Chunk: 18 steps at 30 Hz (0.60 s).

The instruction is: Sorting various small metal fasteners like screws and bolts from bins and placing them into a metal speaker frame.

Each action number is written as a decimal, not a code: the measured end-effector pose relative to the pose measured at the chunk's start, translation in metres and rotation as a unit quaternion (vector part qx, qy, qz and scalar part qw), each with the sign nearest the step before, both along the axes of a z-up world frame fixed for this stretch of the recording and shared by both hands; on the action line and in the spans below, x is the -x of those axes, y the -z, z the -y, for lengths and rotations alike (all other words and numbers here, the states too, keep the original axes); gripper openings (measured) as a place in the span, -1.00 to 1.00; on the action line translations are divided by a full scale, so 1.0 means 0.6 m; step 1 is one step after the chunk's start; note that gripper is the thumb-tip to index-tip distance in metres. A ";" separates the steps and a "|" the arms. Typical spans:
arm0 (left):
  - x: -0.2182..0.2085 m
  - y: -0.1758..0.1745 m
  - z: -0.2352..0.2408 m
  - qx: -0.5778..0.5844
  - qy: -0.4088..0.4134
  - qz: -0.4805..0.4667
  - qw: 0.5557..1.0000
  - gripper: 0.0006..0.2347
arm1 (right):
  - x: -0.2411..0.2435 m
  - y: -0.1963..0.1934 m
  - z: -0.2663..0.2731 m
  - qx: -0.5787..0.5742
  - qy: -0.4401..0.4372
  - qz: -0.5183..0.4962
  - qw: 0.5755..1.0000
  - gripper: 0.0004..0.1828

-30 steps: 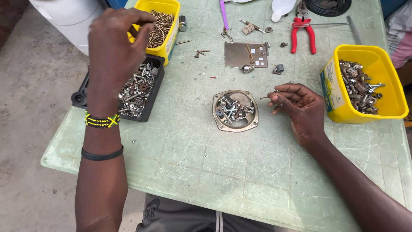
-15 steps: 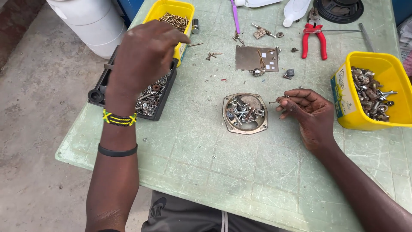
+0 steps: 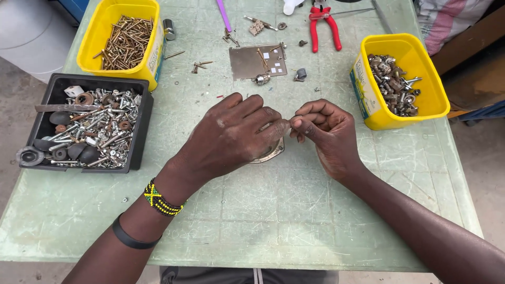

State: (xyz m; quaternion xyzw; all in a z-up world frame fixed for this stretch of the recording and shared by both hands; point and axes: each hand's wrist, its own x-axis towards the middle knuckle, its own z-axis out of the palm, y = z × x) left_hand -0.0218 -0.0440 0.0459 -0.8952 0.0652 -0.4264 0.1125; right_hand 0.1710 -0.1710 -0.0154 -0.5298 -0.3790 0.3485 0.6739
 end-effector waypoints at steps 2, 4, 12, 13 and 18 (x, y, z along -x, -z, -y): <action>0.006 0.002 -0.011 -0.001 -0.008 -0.019 1.000 -0.94 | -0.001 0.002 -0.002 -0.005 -0.008 0.004 1.000 -0.77; 0.017 0.005 -0.031 0.000 -0.016 -0.039 0.999 -0.92 | -0.001 0.000 -0.003 -0.009 -0.016 0.007 1.000 -0.79; 0.136 -0.022 -0.136 0.047 -0.283 -0.123 0.950 -0.76 | -0.013 -0.001 -0.011 0.032 0.002 0.108 0.994 -0.79; 0.154 -0.023 -0.147 0.045 -0.286 -0.125 0.949 -0.76 | -0.012 0.000 -0.012 0.030 -0.001 0.105 0.994 -0.79; 0.223 -0.014 -0.186 0.192 -0.387 -0.166 0.887 -0.88 | -0.014 0.002 -0.013 0.031 -0.023 0.116 0.992 -0.74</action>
